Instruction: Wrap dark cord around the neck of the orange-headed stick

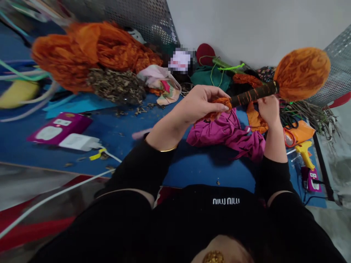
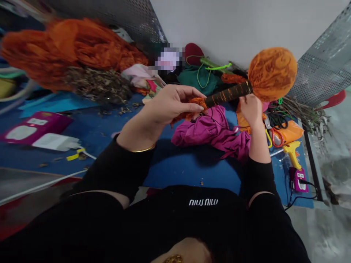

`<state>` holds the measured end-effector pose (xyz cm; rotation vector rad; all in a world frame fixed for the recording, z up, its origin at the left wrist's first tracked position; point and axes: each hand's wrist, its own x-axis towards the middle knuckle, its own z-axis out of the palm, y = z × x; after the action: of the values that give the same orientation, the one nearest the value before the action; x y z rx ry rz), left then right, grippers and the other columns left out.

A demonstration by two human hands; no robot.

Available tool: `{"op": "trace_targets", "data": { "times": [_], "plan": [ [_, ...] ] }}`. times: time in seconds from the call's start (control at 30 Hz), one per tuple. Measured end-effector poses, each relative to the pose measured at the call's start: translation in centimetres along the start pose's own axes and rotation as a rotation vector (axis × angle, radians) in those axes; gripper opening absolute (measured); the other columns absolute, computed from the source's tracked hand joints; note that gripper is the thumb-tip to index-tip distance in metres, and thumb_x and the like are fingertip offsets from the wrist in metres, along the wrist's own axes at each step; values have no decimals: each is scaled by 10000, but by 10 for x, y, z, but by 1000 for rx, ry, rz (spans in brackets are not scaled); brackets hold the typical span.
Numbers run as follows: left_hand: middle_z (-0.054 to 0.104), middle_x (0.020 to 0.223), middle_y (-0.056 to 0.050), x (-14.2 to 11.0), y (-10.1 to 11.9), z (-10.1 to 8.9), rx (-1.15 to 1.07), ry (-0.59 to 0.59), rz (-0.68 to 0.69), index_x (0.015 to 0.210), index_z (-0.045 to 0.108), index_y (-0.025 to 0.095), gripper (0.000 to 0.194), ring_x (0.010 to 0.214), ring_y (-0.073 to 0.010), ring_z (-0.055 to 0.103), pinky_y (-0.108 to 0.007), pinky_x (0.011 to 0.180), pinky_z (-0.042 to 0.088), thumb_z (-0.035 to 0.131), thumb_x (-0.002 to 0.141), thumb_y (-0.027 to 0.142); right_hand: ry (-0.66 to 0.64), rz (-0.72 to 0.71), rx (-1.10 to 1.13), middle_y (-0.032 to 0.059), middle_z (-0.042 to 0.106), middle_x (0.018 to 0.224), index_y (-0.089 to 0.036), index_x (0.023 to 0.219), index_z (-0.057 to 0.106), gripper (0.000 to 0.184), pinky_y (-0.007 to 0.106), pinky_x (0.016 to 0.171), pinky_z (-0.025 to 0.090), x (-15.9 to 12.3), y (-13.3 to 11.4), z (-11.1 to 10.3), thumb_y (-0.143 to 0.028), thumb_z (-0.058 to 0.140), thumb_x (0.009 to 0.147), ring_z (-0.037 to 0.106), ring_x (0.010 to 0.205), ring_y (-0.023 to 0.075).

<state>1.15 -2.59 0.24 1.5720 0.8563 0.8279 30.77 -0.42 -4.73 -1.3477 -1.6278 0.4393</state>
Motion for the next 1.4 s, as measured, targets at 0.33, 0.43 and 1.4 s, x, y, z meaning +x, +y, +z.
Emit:
{"op": "trace_targets", "data": {
  "times": [0.33, 0.43, 1.4],
  "plan": [
    [736, 743, -3, 6, 7, -2, -166, 148, -8, 1013, 774, 134, 205, 583, -108, 644, -245, 607, 540, 788, 810, 118, -117, -111, 251, -9, 614, 699, -231, 763, 699, 539, 339, 764, 574, -43, -93, 52, -713, 671, 1002, 623, 694, 154],
    [707, 710, 9, 9, 4, 2, -242, 136, -36, 955, 756, 136, 157, 544, -90, 597, -231, 570, 497, 783, 807, 91, 125, -265, 238, 57, 682, 919, -245, 751, 689, 517, 416, 980, 622, -48, -102, 49, -661, 621, 1050, 728, 1006, 219],
    [754, 789, -11, 32, -28, 16, 277, 150, 114, 981, 849, 86, 345, 725, -166, 657, -274, 702, 488, 762, 713, 286, 41, -324, 469, -6, 629, 787, -228, 813, 704, 418, 315, 773, 595, -57, -102, 61, -533, 652, 1094, 670, 779, 131]
  ]
}}
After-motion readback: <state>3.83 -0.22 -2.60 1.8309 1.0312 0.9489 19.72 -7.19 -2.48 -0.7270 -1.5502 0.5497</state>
